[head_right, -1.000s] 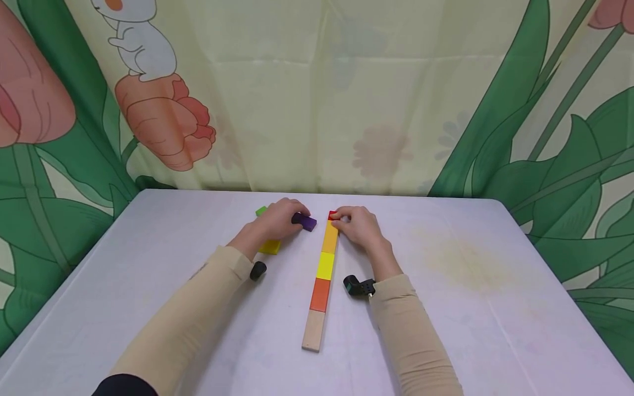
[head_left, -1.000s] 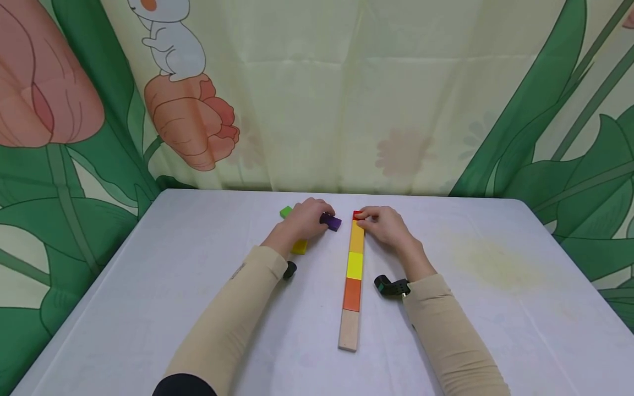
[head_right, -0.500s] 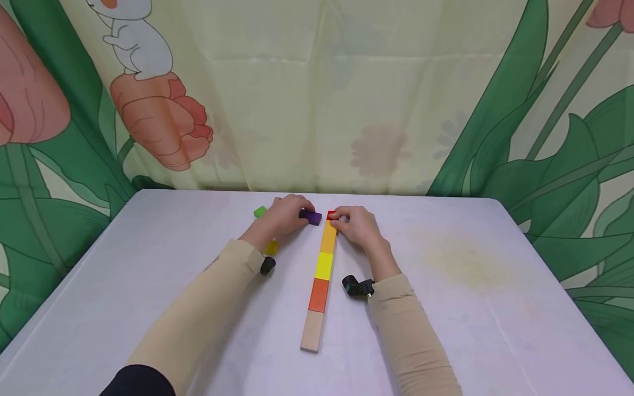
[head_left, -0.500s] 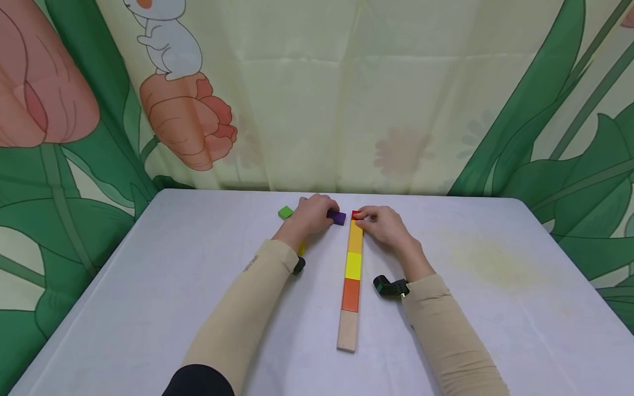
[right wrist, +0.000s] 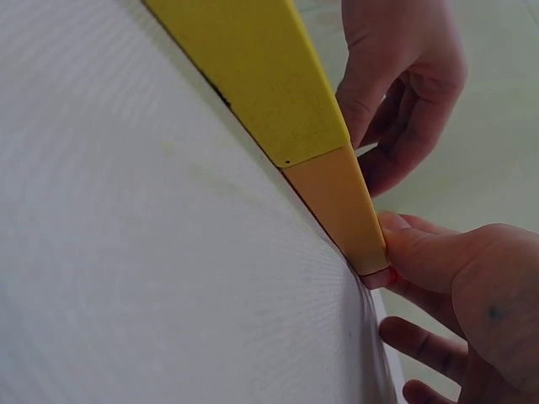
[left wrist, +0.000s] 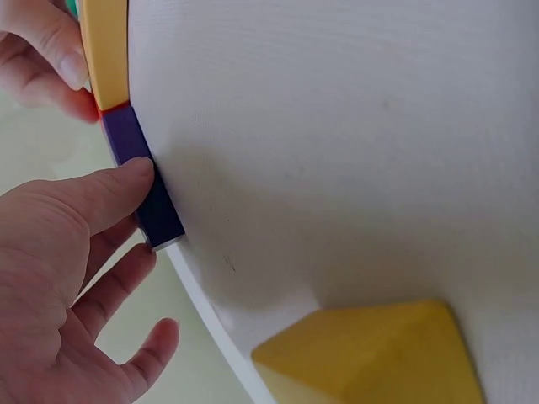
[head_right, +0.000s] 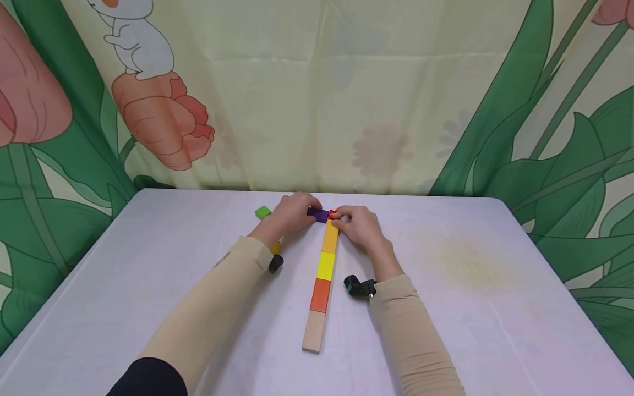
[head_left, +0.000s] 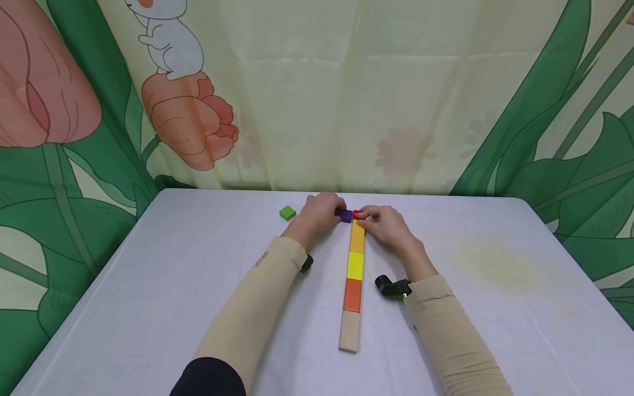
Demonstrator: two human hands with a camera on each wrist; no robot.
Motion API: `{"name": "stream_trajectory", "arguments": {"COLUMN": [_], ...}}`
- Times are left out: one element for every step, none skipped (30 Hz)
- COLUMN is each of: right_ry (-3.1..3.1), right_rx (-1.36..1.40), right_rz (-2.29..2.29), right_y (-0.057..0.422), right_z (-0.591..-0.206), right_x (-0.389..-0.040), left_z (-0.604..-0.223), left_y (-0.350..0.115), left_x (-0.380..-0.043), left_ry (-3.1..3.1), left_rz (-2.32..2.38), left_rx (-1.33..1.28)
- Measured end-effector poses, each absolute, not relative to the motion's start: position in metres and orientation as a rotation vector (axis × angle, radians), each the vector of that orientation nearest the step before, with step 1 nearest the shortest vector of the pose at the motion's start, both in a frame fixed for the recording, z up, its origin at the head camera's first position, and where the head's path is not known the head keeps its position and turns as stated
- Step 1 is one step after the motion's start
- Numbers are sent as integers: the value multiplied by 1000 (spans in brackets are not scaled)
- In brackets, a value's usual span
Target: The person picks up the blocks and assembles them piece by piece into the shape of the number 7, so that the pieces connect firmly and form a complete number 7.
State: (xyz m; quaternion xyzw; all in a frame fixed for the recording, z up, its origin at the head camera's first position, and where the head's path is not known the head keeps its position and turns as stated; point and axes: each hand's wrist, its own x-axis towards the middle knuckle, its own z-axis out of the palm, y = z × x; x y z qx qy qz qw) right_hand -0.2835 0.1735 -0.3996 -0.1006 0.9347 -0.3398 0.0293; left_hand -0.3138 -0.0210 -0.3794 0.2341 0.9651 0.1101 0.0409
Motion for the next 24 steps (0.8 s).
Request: {"name": "stream_trajectory", "arguments": {"right_ry": [2881,2881,2882,2883,2884,2884,2885,2885,2886,2883,2881,2878,2874,2873,2872,2870,2871,2871,2870,2870,2868,2867,2866,2867], "right_rx": [-309,-310,-316,-318,-324,-321,-321,-321,-324,-320,-318,-316,-314,-315,-311,-308,-307,-307,-303,-302,-296,-296,-296,-297], "right_rz": [-1051,-1055,-1054,-1057,-1055,-1057,-1058,-1057,-1054,-1059,-1060,-1063,-1065,-1066,-1068,-1071,-1069,-1067,-1068,-1065,-1067,-1068,-1067,-1067], "right_y": [173,173,173,173,173,172,172,172,172,172,172,172,172,172,172,172,172,172,172,172,172,173,173,173], "right_z": [-399,-399,-399,-398,-398,-398,-398,-398,-398,-398,-398,-397,-397,-397,-397,-397,-397,-397,-398,-398,-399,-399,-399,-399], "right_x": [-283,-283,-283,-283,-283,-283,-283,-283,-283,-283,-283,-282,-282,-282,-282,-282,-282,-282,-282,-283,-283,-283,-283,-283], "left_z": [-379,-379,-379,-379,-379,-379,-379,-379,-379,-379,-379,-379,-379,-379,-379,-379,-379,-379,-379,-379,-379,-379,-379,-379], "left_y": [-21,-20,-20,-20,-20,-20,-19,-19,-19,-19,-19,-19,-19,-19,-19,-20,-20,-20,-20,-20,-20,-20,-20,-20], "left_x": [-314,-315,-315,-315,-316,-316,-316,-316,-316,-316,-316,-316,-316,-316,-316,-316,-316,-316,-316,-316,-316,-316,-316,-316], "left_ry": [2956,2955,2955,2954,2955,2955,2954,2953,2953,2952,2953,2953,2953,2954,2955,2955,2955,2954,2952,2951,2950,2949,2948,2949], "left_rz": [334,331,329,326,322,321,321,321,324,328,329,330,332,333,333,332,331,333,333,334,335,333,335,334], "left_rx": [717,717,713,711,707,702,697,693,689,685,683,682,682,684,687,690,694,698,703,708,712,717,720,724]}}
